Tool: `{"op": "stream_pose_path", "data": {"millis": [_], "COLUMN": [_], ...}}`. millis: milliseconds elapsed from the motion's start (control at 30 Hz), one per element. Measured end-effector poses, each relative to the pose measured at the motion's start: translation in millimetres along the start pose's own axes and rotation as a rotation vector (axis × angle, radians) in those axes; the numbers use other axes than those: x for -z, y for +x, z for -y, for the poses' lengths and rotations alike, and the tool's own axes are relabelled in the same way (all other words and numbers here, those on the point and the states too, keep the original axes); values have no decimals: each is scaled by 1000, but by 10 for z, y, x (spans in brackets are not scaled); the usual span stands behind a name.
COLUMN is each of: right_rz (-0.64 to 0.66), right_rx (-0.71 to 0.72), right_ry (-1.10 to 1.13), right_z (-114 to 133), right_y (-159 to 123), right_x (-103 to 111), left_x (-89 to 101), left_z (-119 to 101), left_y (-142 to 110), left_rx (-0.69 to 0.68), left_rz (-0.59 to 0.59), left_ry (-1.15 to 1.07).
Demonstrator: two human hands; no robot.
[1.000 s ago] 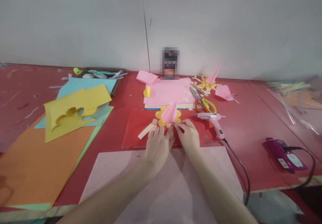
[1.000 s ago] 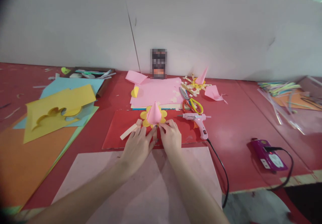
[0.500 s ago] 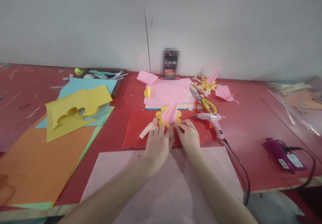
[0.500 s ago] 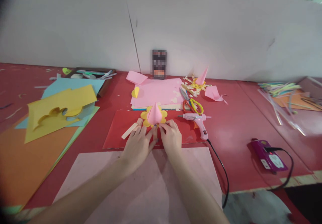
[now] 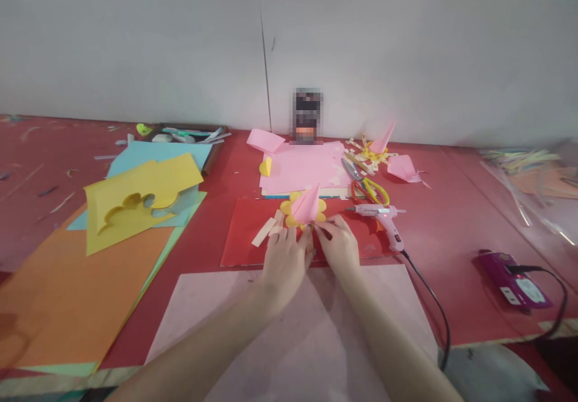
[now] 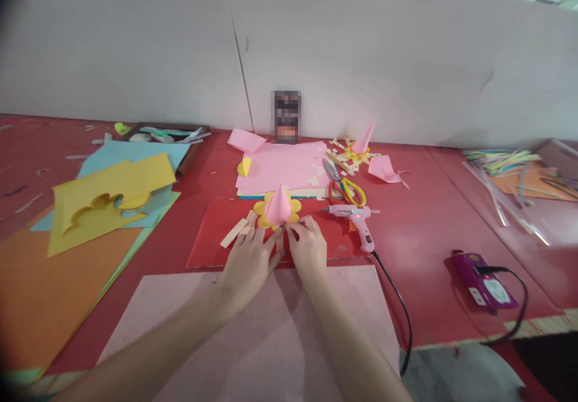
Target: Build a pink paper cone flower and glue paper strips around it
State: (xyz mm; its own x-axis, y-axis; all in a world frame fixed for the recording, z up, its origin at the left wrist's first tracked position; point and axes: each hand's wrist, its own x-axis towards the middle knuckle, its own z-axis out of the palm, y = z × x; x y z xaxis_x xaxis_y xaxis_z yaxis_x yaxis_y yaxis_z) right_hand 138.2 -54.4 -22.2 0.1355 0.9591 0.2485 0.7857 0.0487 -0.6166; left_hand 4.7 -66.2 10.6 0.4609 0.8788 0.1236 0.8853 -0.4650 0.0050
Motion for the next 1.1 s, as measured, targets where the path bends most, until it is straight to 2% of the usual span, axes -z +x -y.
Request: {"op": "stream_pose_path", "data": {"millis": [167,400,600,867,1100], "right_rz": [-16,-19,-17,-10,-42], "right_rx": [-7,-4,-18,-2,21], "right_ry": [15,24,29,15,57], "right_z": [0,-4,14,3,29], "right_y": [-1,6,-1,7,-15], "right_x": [-11,-15,-9,1,12], "left_x": [-7,-33,-21,-58,-32], "left_z": [-29,-53,-37,-35,-23], "left_y": [-6,-24,-1,-18,0], "left_rx": [-5,-9,-34,7,-9], "left_rz": [21,-32,-11,-30,13], "left_ry": [22,22,62,20,13]}}
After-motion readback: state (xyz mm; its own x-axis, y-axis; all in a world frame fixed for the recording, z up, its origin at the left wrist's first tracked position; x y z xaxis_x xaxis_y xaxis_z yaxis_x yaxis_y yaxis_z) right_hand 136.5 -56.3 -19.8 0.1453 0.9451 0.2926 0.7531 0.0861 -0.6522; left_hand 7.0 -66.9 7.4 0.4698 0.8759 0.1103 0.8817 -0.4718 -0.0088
